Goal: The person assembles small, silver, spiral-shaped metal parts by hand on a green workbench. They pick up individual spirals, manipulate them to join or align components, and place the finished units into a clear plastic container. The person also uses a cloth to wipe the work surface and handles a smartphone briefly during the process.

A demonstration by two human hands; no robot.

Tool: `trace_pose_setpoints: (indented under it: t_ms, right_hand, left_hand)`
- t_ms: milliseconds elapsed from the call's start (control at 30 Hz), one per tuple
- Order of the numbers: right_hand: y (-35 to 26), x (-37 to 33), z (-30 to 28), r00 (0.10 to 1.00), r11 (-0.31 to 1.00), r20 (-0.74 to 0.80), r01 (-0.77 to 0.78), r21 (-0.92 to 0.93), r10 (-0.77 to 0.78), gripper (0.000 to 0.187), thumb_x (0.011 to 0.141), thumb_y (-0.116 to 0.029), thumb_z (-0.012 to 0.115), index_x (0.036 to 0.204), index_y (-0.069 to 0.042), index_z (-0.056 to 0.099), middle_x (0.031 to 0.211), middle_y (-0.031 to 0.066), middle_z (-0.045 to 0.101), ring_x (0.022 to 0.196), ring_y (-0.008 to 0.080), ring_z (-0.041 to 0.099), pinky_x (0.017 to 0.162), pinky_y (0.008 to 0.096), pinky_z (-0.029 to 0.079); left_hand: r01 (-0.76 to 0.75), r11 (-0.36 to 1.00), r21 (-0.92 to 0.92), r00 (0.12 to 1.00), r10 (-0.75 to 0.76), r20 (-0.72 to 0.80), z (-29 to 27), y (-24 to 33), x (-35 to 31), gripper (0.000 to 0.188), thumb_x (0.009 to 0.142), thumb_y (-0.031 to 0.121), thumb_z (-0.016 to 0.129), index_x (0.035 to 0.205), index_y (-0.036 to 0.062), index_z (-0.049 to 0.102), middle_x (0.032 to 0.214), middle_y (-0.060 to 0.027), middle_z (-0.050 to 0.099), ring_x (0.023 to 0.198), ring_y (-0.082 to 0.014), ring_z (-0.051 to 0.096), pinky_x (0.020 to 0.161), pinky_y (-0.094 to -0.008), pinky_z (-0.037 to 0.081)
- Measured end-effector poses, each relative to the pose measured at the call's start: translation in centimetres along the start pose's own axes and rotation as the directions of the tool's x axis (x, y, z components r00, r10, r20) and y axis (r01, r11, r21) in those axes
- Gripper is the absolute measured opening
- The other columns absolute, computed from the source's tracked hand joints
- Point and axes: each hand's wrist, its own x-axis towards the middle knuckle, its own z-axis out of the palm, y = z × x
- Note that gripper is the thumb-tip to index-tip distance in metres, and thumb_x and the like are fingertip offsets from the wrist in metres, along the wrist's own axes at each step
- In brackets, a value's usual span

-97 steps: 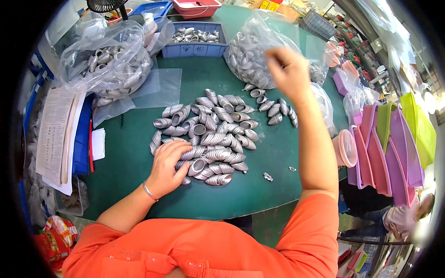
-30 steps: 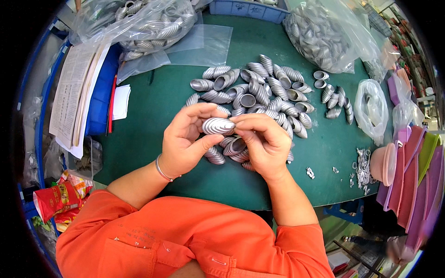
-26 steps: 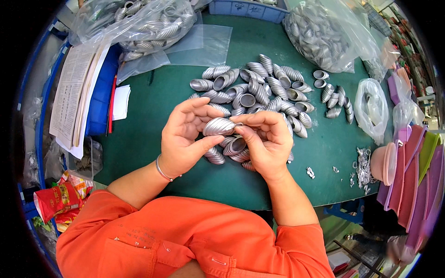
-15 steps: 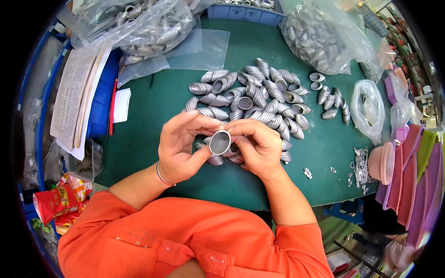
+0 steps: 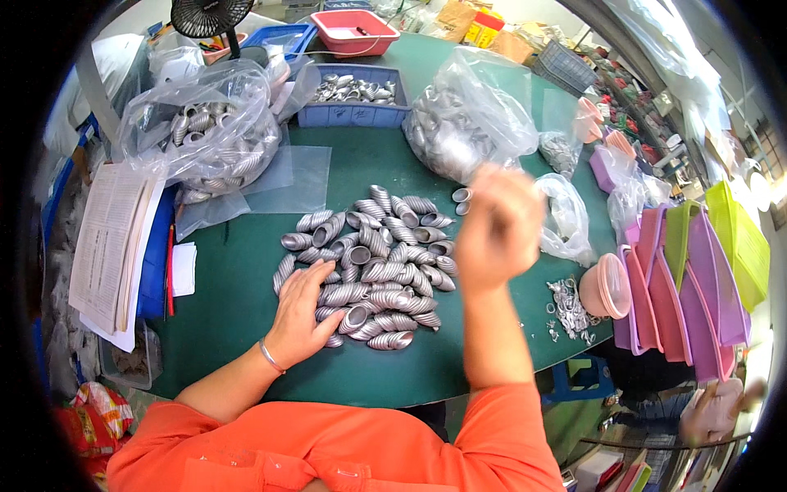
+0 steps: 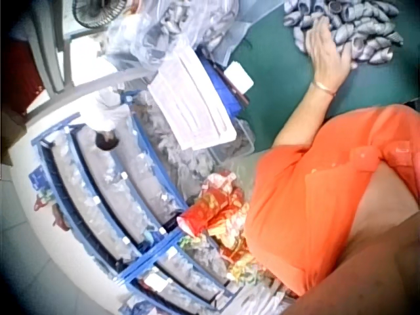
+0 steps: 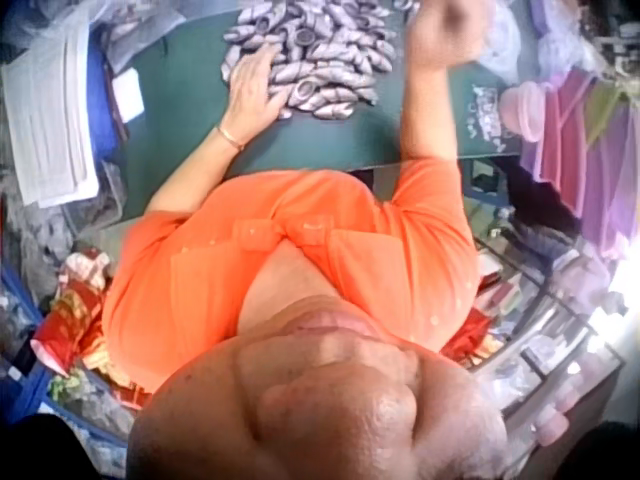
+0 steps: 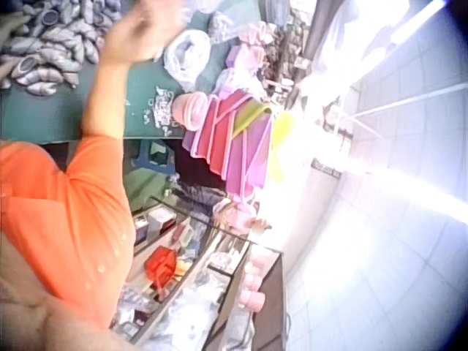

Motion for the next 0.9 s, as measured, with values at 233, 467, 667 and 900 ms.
trace_pose_setpoints:
  t_ms: [233,467,667,900]
  right_hand:
    - [11.0,6.3,0.9,0.959,0.968,0.242,-0.088,-0.233,0.146,0.011,0.079,0.000,0.062,0.089,0.000,0.066,0.086,0.0105,0.067,0.080,0.0207,0.064,0.073,0.0296,0.050]
    - [9.3,-1.0,-3.5,0.257,0.837,0.814,-0.338,-0.429,0.521,0.016,0.071,-0.004,0.057,0.083,0.001,0.067,0.078,0.0165,0.067,0.069,0.0248,0.065,0.065,0.0348,0.051]
    - [13.6,-9.9,-2.8,0.206,0.693,0.668,-0.085,-0.716,0.715,0.067,0.083,-0.052,0.059,0.139,-0.020,0.040,0.142,0.0169,0.039,0.129,0.0385,0.038,0.104,0.0560,0.028]
    - [13.5,-11.8,-3.2,0.527,0.826,0.645,-0.244,-0.509,0.553,0.045,0.072,-0.016,0.071,0.111,-0.002,0.055,0.106,0.0171,0.059,0.099,0.0345,0.056,0.087,0.0410,0.044]
  left_hand:
    - [-0.035,0.999,-0.004,0.999,0.035,-0.008,0.3,-0.3,-0.2,0.058,0.076,0.017,0.068,0.127,0.0015,0.045,0.126,-0.0180,0.051,0.125,-0.0343,0.043,0.106,-0.0477,0.028]
    - [-0.025,1.000,0.014,1.000,0.025,0.014,0.3,0.0,0.0,0.055,0.076,0.016,0.068,0.125,0.0034,0.047,0.122,-0.0181,0.053,0.124,-0.0346,0.044,0.105,-0.0484,0.028]
    - [-0.022,1.000,0.007,0.999,0.022,0.037,0.5,-0.5,-0.1,0.054,0.075,0.020,0.067,0.124,0.0056,0.049,0.127,-0.0206,0.050,0.125,-0.0369,0.042,0.104,-0.0485,0.028]
    - [-0.020,1.000,0.008,1.000,0.020,-0.020,2.3,-1.6,-0.8,0.053,0.078,0.022,0.066,0.124,0.0044,0.048,0.128,-0.0197,0.049,0.129,-0.0356,0.038,0.106,-0.0482,0.026]
